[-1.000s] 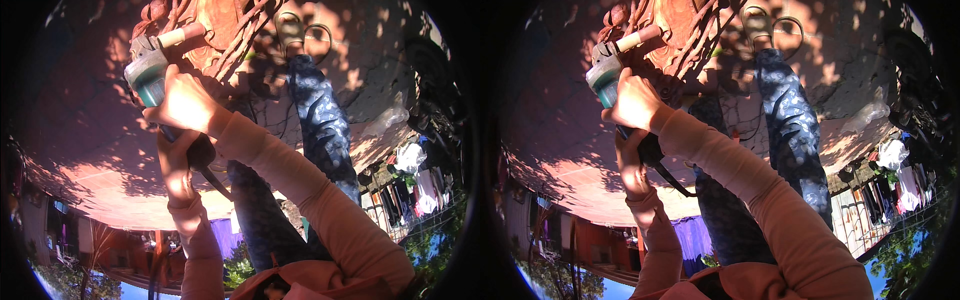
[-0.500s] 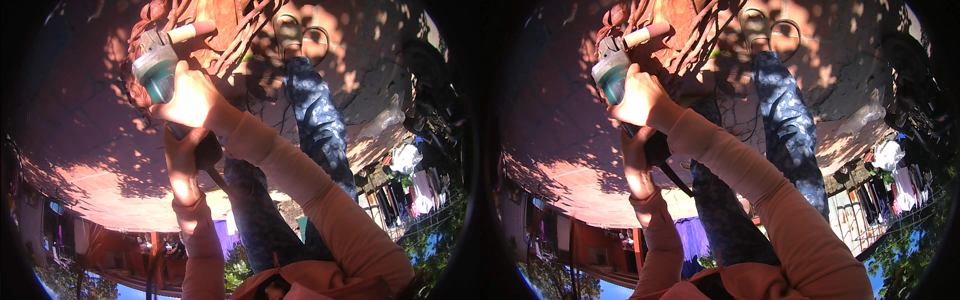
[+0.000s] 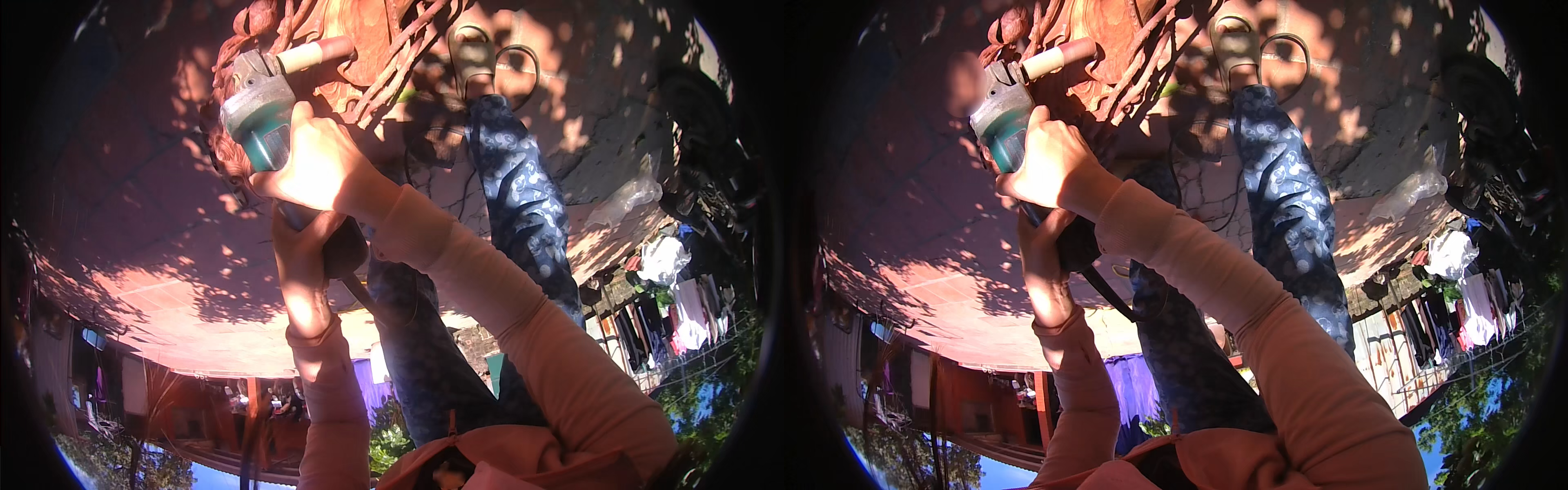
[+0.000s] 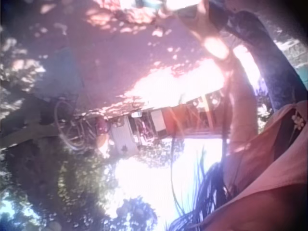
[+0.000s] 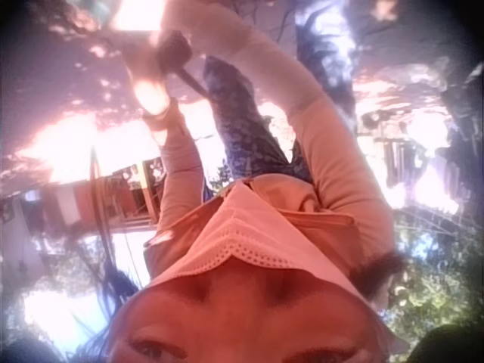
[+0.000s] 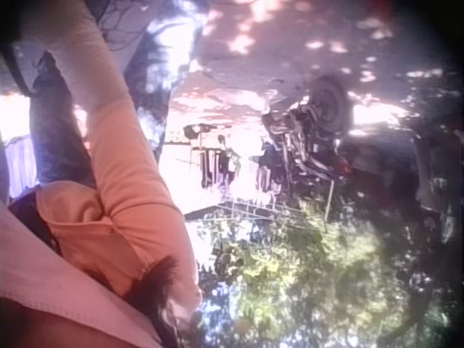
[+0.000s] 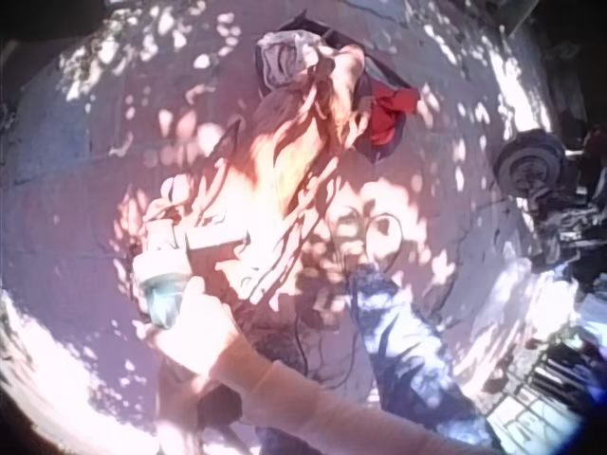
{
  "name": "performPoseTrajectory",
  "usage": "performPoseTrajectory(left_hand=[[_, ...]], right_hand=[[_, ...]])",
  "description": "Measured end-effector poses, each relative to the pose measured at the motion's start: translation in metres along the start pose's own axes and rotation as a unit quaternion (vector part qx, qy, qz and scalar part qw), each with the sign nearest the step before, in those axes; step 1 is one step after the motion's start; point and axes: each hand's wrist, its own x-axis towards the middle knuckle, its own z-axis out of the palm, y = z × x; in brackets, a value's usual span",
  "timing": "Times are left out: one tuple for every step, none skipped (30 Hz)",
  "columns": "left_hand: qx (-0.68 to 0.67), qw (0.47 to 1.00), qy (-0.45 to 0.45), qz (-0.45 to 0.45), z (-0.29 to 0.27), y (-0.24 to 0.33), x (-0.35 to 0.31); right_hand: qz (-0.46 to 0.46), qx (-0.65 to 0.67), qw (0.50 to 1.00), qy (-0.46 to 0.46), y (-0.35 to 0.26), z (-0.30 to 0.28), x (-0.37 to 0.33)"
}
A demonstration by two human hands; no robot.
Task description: The person uses an angle grinder to smooth and shape a wooden sculpture. They hold the tool with both hands and move it along the surface of the wood, focusing on different areas to refine the details.
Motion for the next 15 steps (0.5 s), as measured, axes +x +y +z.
performPoseTrajectory(left_hand=[[-0.004, 1.0, -0.008, 0.001, 0.001, 0.0, 0.001], [-0.008, 1.0, -0.016, 0.003, 0.001, 0.0, 0.002], [-0.013, 1.0, -0.006, 0.003, 0.001, 0.001, 0.001], [-0.018, 1.0, 0.003, 0.002, 0.003, 0.002, -0.001], [-0.022, 1.0, 0.011, 0.001, 0.004, 0.003, -0.002], [-0.015, 1.0, 0.018, -0.001, 0.004, 0.006, -0.003], [-0.007, 1.0, 0.024, -0.003, 0.004, 0.01, -0.003], [0.0, 1.0, 0.03, -0.005, 0.004, 0.012, -0.003], [0.0, 1.0, 0.025, -0.006, 0.002, 0.011, -0.002], [-0.002, 1.0, 0.021, -0.004, -0.001, 0.011, -0.001], [-0.003, 1.0, 0.017, -0.002, -0.002, 0.011, -0.001], [-0.009, 1.0, 0.01, -0.002, -0.003, 0.01, 0.0], [-0.015, 1.0, 0.002, -0.004, -0.003, 0.008, 0.001], [-0.022, 1.0, -0.006, -0.006, -0.003, 0.006, 0.002], [-0.034, 0.999, -0.015, -0.003, -0.002, 0.005, 0.003]], right_hand=[[-0.004, -0.004, 1.0, 0.011, 0.002, 0.0, 0.001], [-0.008, -0.009, 1.0, 0.021, 0.003, 0.001, 0.002], [-0.009, -0.005, 1.0, 0.019, 0.004, 0.002, 0.002], [-0.005, 0.0, 1.0, 0.01, 0.002, 0.001, 0.001], [-0.002, 0.005, 1.0, 0.0, -0.001, 0.001, 0.0], [0.002, 0.01, 1.0, -0.01, -0.004, 0.002, 0.001], [-0.006, 0.003, 1.0, -0.019, -0.006, 0.004, 0.003], [-0.005, 0.003, 1.0, -0.021, -0.007, 0.005, 0.004], [-0.004, 0.001, 1.0, -0.022, -0.007, 0.006, 0.005], [-0.006, 0.0, 1.0, -0.023, -0.009, 0.006, 0.007], [0.001, 0.003, 1.0, -0.024, -0.009, 0.005, 0.007], [0.004, 0.005, 1.0, -0.02, -0.01, 0.004, 0.006], [0.009, 0.007, 1.0, -0.016, -0.009, 0.001, 0.004], [0.014, 0.008, 1.0, -0.011, -0.009, -0.001, 0.003], [0.013, 0.008, 1.0, -0.008, -0.008, -0.002, 0.003]])
